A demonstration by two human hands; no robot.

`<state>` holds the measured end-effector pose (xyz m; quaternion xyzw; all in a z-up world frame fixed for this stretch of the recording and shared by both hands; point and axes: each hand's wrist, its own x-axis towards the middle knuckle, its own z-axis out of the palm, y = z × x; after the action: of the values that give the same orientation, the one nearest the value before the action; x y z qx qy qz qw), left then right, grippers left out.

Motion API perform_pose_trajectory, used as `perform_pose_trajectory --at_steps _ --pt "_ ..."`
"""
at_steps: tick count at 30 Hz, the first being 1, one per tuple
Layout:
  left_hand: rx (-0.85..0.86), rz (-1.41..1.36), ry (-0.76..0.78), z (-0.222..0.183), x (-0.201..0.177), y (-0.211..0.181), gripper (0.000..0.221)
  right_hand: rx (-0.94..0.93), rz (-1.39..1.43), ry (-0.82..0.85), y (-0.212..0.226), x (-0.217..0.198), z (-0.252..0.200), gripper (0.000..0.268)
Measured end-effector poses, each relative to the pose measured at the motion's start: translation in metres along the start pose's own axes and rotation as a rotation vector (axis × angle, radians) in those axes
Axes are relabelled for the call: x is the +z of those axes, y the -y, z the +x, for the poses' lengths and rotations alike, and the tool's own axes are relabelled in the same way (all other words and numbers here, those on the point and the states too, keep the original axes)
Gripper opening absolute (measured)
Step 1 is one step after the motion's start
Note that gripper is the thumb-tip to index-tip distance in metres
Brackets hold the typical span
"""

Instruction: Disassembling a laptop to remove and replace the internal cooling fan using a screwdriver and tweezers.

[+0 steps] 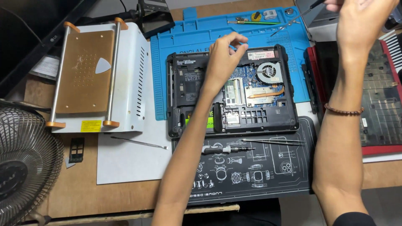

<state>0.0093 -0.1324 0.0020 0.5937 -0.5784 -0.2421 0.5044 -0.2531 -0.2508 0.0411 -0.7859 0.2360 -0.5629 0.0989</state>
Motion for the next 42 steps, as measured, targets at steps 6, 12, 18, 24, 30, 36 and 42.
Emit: perform_pose_trajectory --at_steps 6,12,18,24,30,36,42 --pt "-0.094 -0.017 0.084 -0.005 0.006 0.004 0.026 0.304 0.169 0.067 0.033 -0.007 0.008 0.011" --pt "-0.094 -0.124 0.163 -0.002 0.002 -0.004 0.033 0.438 0.174 0.112 0.064 -0.001 0.021 0.017" --pt "-0.024 -0.143 0.135 -0.003 0.007 -0.007 0.014 0.428 0.160 0.136 0.069 -0.001 0.022 0.020" --pt "0.009 -0.199 0.104 -0.001 0.009 -0.004 0.017 0.377 0.161 0.151 0.083 -0.002 0.027 0.015" --pt "0.019 -0.297 0.101 -0.003 0.002 -0.012 0.013 0.342 0.169 0.177 0.080 -0.010 0.026 0.017" --pt "-0.008 -0.513 0.166 -0.002 -0.004 -0.016 0.013 0.289 0.153 0.201 0.076 -0.017 0.026 0.026" --pt "-0.033 -0.654 0.192 -0.002 -0.001 -0.013 0.011 0.358 0.112 0.174 0.085 -0.025 0.023 0.024"
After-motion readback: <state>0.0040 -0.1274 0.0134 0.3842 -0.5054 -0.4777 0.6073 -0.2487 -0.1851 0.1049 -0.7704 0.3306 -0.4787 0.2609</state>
